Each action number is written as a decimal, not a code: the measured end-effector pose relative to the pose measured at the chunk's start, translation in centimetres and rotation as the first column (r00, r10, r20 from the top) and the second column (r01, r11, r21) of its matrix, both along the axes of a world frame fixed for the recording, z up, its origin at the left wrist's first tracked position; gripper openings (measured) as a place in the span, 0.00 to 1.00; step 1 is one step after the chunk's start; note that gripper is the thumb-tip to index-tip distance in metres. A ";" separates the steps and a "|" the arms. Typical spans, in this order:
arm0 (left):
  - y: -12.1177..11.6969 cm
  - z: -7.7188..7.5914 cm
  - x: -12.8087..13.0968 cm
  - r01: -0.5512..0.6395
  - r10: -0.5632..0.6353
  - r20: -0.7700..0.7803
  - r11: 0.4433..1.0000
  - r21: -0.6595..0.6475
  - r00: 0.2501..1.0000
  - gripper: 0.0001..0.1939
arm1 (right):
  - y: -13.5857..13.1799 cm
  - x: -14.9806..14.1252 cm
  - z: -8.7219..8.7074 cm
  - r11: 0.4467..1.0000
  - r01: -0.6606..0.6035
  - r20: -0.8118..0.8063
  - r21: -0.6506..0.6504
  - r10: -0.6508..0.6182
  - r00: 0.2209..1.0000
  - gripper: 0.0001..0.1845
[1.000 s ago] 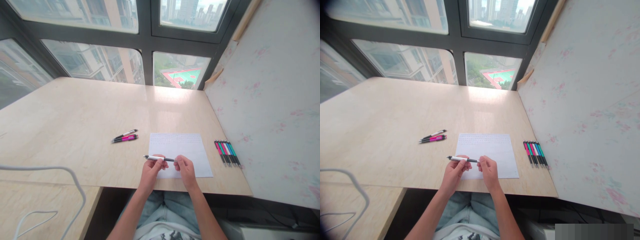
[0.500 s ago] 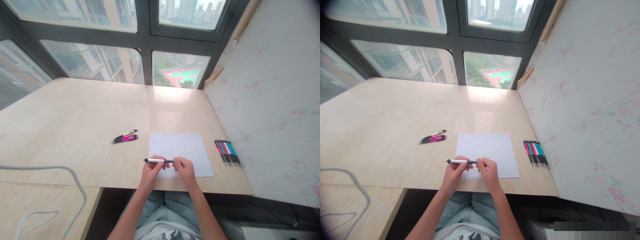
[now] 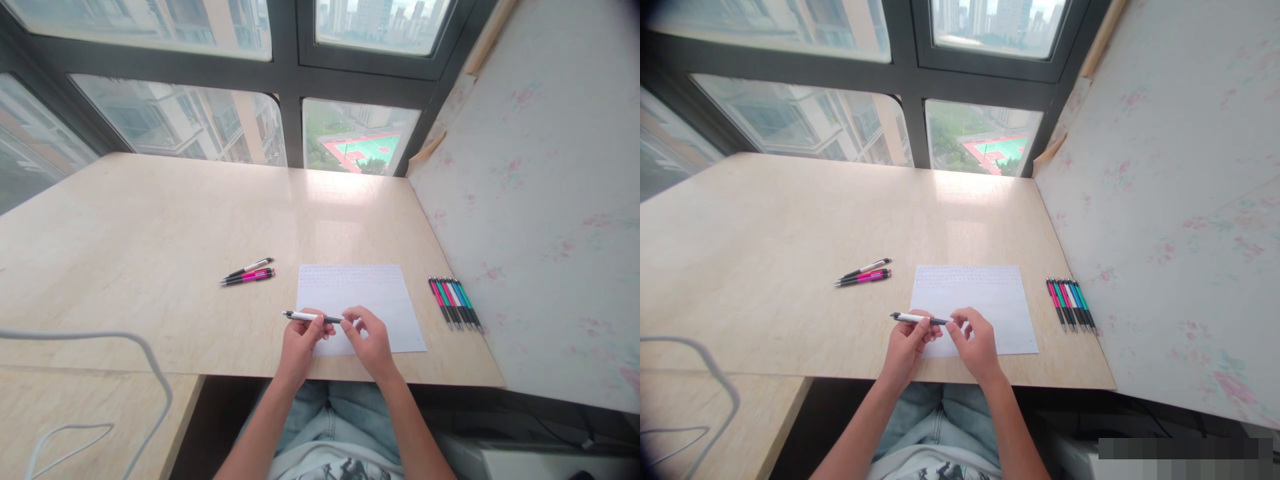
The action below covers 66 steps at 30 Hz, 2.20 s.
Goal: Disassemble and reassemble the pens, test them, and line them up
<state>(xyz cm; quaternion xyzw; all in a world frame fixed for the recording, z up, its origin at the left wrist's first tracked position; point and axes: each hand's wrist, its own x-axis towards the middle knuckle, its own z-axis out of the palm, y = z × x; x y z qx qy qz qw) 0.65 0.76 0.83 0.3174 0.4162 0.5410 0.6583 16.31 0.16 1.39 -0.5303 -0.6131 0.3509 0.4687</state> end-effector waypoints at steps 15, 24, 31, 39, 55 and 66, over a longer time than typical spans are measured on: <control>-0.1 -0.5 -0.3 0.032 -0.030 -0.114 0.999 0.018 0.993 0.13 | -0.1 0.8 0.8 0.999 -0.020 -0.029 -0.025 0.019 0.999 0.06; -0.3 0.4 -0.2 0.004 0.027 -0.231 0.991 0.133 0.973 0.12 | -0.4 0.3 1.5 1.000 -0.007 -0.084 -0.022 0.005 0.996 0.08; -0.5 0.2 -0.4 0.063 -0.052 -0.093 0.991 0.115 0.994 0.10 | -0.2 0.2 1.3 0.998 -0.005 -0.102 -0.060 -0.001 0.995 0.07; -0.2 0.0 -0.3 0.037 -0.038 0.031 0.999 0.032 0.999 0.12 | -0.3 0.1 1.1 0.985 0.030 -0.107 -0.169 -0.049 0.993 0.11; 0.1 -0.3 -0.4 -0.009 0.007 0.065 1.000 0.025 0.998 0.08 | -0.3 0.7 0.9 0.991 0.046 -0.105 -0.129 -0.060 0.993 0.08; 0.1 -0.8 -0.5 -0.012 0.011 0.134 1.000 0.007 0.991 0.08 | 0.0 1.4 -0.1 0.971 0.172 0.001 -0.168 -0.174 0.985 0.10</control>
